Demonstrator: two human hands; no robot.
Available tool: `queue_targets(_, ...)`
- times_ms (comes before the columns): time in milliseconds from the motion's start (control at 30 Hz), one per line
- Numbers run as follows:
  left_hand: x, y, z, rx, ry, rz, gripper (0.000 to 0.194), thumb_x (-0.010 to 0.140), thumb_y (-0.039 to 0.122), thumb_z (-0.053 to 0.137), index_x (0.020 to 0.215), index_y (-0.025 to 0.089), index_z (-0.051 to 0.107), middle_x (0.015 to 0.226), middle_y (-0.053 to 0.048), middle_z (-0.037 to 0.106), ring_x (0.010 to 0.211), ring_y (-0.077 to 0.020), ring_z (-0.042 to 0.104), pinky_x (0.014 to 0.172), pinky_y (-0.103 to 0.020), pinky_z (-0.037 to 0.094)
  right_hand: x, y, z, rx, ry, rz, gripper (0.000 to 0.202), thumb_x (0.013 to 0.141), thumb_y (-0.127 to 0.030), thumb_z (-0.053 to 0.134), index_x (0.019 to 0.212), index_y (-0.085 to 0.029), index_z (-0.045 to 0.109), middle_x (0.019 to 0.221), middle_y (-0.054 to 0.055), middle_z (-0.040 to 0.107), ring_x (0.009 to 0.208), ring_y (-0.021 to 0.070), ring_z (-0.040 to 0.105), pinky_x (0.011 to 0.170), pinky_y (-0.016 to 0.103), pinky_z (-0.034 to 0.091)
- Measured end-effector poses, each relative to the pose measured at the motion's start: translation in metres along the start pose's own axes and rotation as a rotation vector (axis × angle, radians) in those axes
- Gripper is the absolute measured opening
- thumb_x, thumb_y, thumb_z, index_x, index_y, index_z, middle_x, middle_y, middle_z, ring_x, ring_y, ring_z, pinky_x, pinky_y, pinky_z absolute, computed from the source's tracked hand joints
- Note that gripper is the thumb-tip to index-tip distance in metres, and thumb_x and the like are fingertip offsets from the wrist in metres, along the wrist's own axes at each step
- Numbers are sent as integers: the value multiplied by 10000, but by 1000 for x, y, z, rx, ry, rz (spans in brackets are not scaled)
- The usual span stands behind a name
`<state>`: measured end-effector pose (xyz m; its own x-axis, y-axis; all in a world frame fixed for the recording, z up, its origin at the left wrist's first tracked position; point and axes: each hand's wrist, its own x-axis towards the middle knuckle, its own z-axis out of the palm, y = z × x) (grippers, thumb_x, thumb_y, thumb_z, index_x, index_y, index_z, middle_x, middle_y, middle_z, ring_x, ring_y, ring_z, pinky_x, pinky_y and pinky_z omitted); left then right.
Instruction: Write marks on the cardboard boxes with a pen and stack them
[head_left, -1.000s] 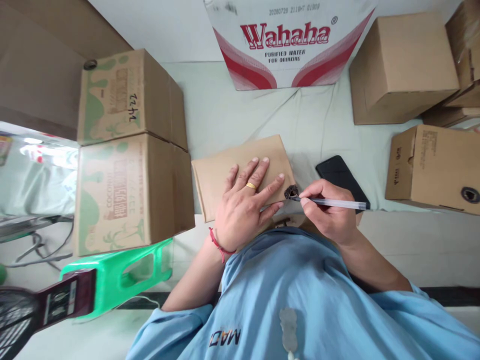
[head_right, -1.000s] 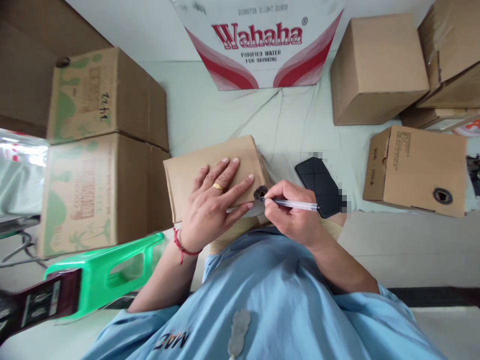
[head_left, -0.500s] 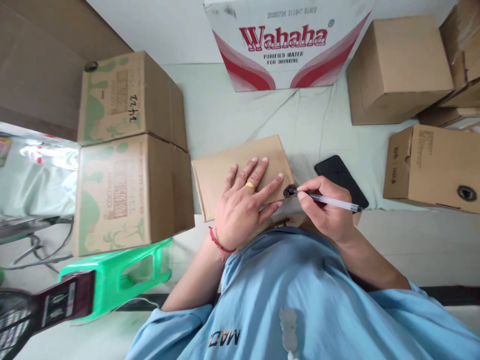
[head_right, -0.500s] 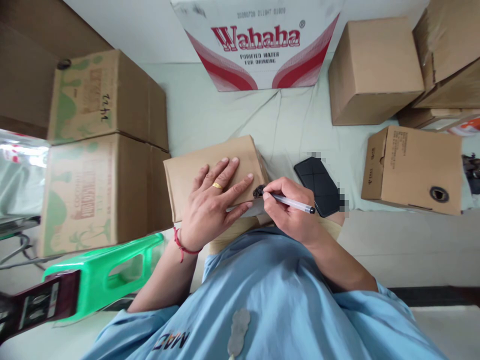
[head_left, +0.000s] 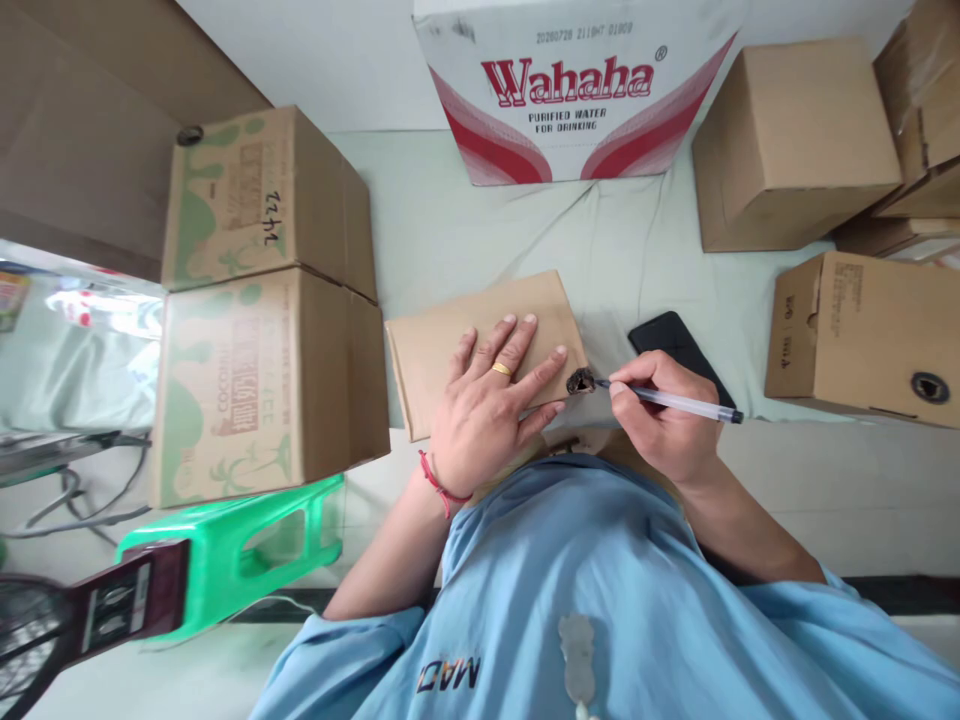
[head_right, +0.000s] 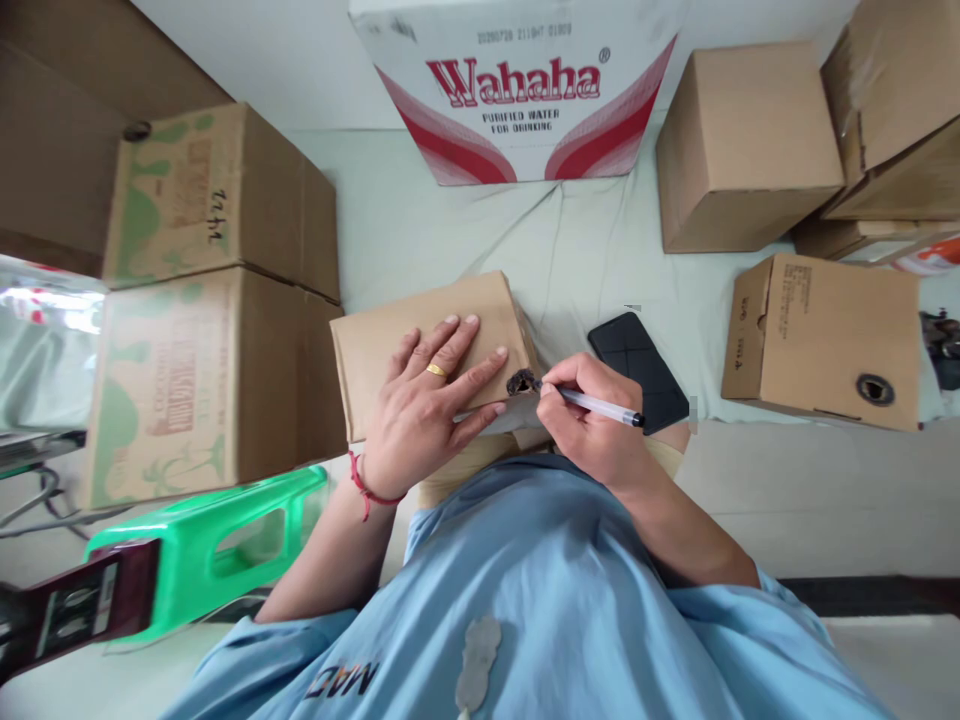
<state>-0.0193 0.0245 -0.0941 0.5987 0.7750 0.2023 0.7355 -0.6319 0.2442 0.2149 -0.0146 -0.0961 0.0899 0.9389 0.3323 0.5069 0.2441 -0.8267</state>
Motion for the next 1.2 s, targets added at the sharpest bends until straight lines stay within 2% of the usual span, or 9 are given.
queue_targets(200, 0, 0, 0, 15, 5, -1, 555, 1088, 562, 602, 1585, 317, 631, 1750, -166, 482, 1619, -396, 475, 1335, -633, 303, -2, 3, 0, 7, 20, 8, 66, 969, -244, 692, 905, -249, 708, 671, -34, 657, 520, 116, 503, 539, 281, 434)
queue_targets(733, 0, 1, 0, 69, 6, 24, 556, 1095, 550, 594, 1588, 294, 619, 1744, -186, 484, 1607, -414, 489, 1301, -654, 345, -6, 2, -4, 67, 46, 22, 94, 949, -193, 680, 863, -226, 698, 641, -62, 619, 507, 90, 485, 514, 245, 403)
queue_targets(1200, 0, 3, -1, 78, -15, 11, 567, 1097, 553, 589, 1605, 303, 607, 1752, -187, 469, 1615, -421, 479, 1295, -670, 354, 0, -7, -1, 107, -102, 12, 88, 961, -211, 672, 881, -212, 709, 681, -46, 673, 532, 92, 539, 532, 237, 431)
